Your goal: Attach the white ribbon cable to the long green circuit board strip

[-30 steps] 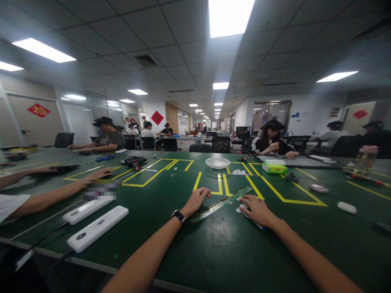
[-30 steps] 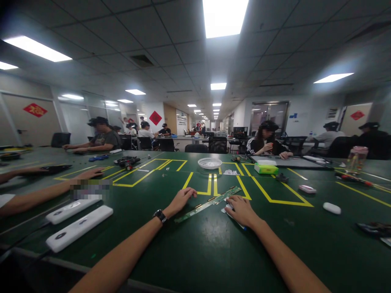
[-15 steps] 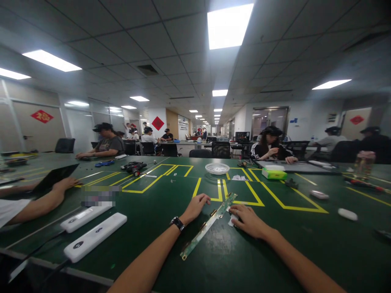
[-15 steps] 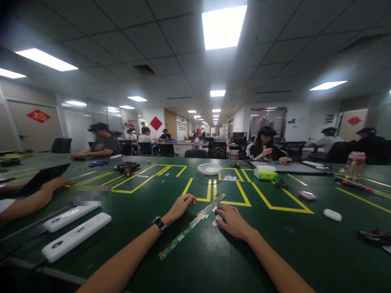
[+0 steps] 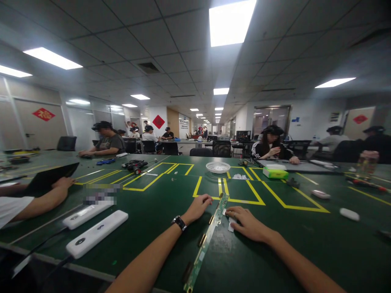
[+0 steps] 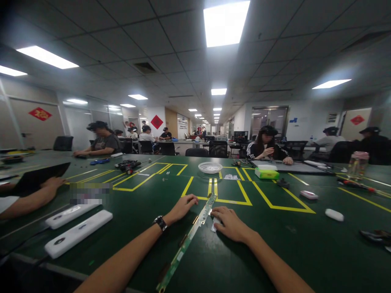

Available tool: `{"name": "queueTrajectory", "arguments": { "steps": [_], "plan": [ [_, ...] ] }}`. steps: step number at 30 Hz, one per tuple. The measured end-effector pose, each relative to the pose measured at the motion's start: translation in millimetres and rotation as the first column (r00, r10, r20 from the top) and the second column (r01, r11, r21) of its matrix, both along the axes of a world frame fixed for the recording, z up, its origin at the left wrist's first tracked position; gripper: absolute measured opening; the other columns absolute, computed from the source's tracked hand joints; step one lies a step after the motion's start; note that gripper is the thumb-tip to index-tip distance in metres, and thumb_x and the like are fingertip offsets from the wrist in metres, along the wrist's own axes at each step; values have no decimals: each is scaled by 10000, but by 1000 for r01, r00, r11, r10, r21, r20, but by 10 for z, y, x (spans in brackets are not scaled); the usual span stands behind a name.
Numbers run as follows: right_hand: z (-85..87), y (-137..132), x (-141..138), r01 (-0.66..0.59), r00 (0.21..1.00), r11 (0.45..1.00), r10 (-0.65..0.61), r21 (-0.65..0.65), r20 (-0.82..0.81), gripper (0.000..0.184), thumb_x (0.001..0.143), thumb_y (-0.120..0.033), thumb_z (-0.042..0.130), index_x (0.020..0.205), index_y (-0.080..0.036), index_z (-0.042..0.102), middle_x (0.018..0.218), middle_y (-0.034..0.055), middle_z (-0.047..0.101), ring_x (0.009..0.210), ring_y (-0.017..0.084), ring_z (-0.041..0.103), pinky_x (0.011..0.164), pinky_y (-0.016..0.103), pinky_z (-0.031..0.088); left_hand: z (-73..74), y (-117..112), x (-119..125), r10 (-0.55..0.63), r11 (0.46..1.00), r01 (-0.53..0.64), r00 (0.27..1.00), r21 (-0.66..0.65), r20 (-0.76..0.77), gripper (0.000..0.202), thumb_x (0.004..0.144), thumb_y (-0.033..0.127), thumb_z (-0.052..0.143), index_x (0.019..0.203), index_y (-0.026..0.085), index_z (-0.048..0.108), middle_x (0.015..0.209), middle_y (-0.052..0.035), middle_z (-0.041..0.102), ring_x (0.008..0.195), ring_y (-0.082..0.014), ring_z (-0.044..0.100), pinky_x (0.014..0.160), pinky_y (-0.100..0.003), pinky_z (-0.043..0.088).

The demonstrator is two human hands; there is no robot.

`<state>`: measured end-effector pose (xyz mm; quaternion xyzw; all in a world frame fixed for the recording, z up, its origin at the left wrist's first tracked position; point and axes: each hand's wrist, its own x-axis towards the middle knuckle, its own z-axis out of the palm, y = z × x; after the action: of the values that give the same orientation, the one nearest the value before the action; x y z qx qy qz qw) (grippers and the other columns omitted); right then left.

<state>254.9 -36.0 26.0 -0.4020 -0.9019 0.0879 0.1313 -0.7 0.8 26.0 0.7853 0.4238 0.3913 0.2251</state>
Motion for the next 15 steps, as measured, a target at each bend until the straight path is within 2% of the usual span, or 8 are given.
{"name": "queueTrajectory", "arguments": {
  "steps": [4,7,10,15],
  "plan": [
    [-62,161,160,195,980,980,-196,35,31,466,872,-391,421,1289,-225,544,1376,100,493,1281,282,407,1035,477,308,-62,-8,22,-36,998,39,997,40,-67,280,892,326,433,908,171,665,921,-61,698,883,-192,614,811,-273,441],
    [-123,202,231,258,965,966,-259,36,44,481,874,-389,404,1298,-204,537,1390,115,477,1295,292,388,1021,488,322,-98,-33,36,-32,996,40,995,80,-90,266,890,313,446,945,176,667,967,-70,689,925,-201,601,852,-287,429],
    [-145,128,173,225,974,974,-226,36,29,478,879,-368,396,1300,-191,536,1377,121,485,1281,287,399,1017,465,337,-112,-34,40,-14,996,23,995,89,-103,256,887,312,458,967,181,663,1001,-76,679,967,-214,582,889,-305,417],
    [-124,76,63,58,998,998,-58,35,4,458,891,-367,400,1325,-264,502,1391,67,481,1280,256,402,1029,428,331,-138,22,26,15,995,-4,993,95,-120,258,890,305,452,954,174,665,962,-79,675,923,-216,573,867,-317,419]
  ]
}}
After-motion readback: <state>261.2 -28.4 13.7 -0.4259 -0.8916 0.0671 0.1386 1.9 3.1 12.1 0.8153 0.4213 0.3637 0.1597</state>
